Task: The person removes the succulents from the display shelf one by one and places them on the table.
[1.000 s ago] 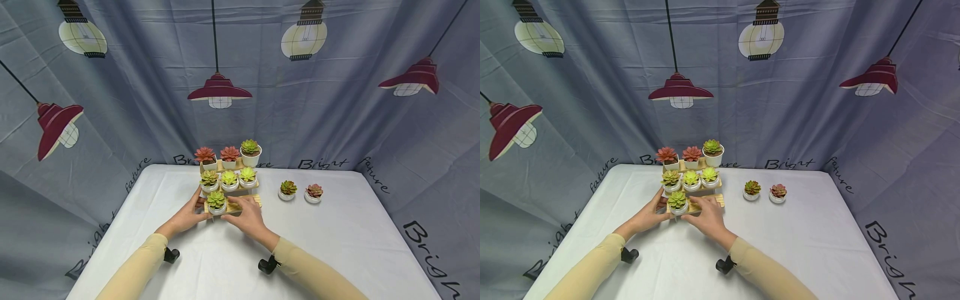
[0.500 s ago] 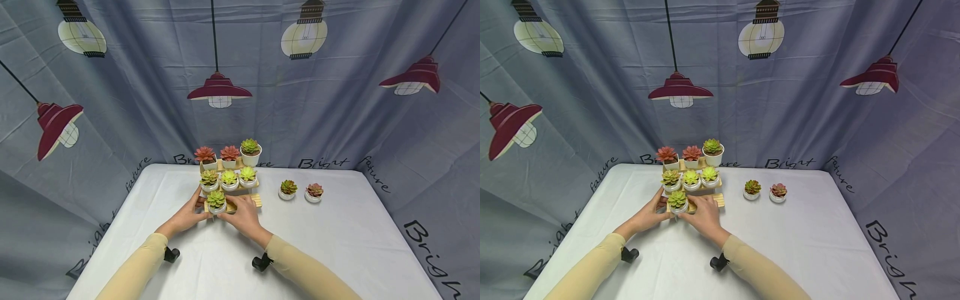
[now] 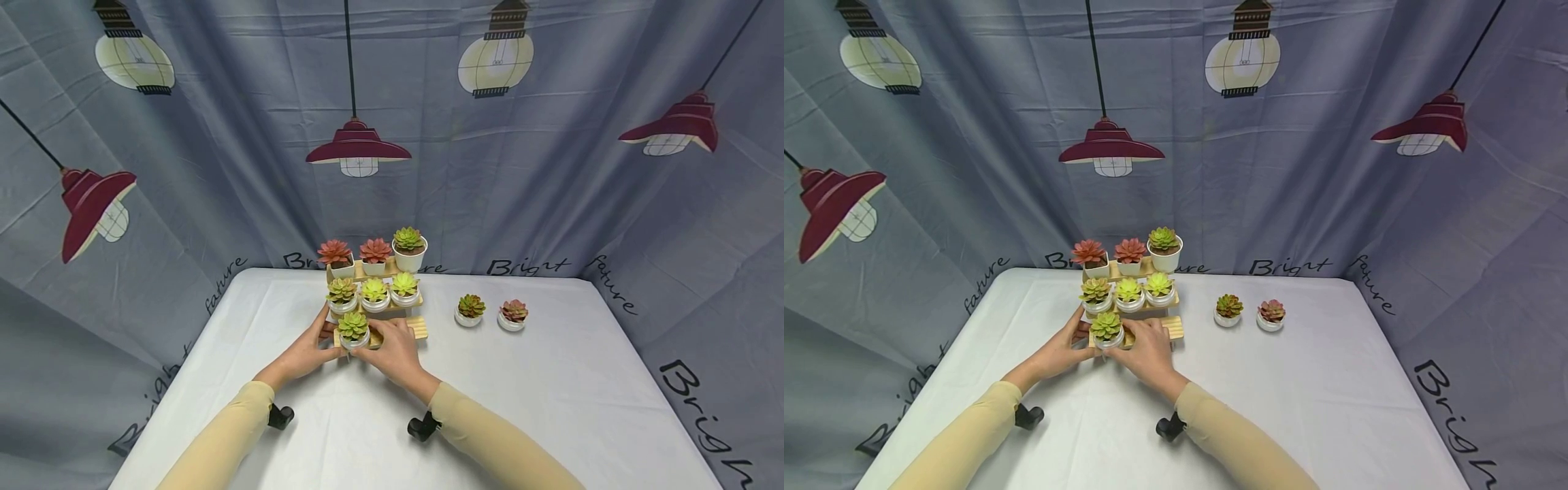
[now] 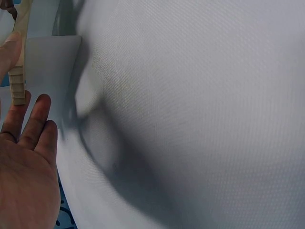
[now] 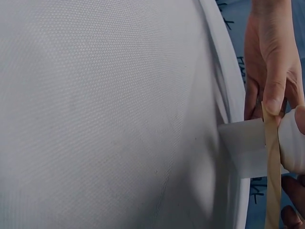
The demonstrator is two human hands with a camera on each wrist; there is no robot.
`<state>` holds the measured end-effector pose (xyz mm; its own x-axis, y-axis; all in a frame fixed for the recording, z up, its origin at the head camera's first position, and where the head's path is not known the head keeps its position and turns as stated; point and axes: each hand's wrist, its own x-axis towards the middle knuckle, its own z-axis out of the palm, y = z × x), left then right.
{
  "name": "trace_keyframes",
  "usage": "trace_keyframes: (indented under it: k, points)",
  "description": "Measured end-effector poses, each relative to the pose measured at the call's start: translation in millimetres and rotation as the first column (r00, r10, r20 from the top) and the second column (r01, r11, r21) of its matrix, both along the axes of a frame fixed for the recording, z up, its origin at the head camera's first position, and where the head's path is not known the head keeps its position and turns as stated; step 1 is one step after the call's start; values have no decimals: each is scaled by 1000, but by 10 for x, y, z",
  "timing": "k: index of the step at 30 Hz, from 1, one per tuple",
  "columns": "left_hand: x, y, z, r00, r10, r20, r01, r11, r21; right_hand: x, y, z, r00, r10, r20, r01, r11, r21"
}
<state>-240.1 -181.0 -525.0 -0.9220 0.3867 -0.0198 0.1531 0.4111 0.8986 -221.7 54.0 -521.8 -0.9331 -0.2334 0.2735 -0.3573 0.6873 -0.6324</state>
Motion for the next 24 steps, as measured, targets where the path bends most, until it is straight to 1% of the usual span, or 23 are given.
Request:
trace_keyframes:
  k: [9,12,17,24]
  points:
    - [3,-10,-14,1000,-10,-8,10,1000,6,-6,-33,0,1000,10,30,-10,1000,1]
    - [3,-5,-2,1000,-5,2,5,1000,0,-2,-42,7,1000,9,20,-9,1000,-4]
    - [6,3,11,1000,3,-1,-3,1000,-11,-5,-55,9,1000,7,9,-7,1000,-23]
    - [7,3,5,1000,-8,-4,8,1000,0,-4,-63,-8,1000,-2,-4,2,1000,-28]
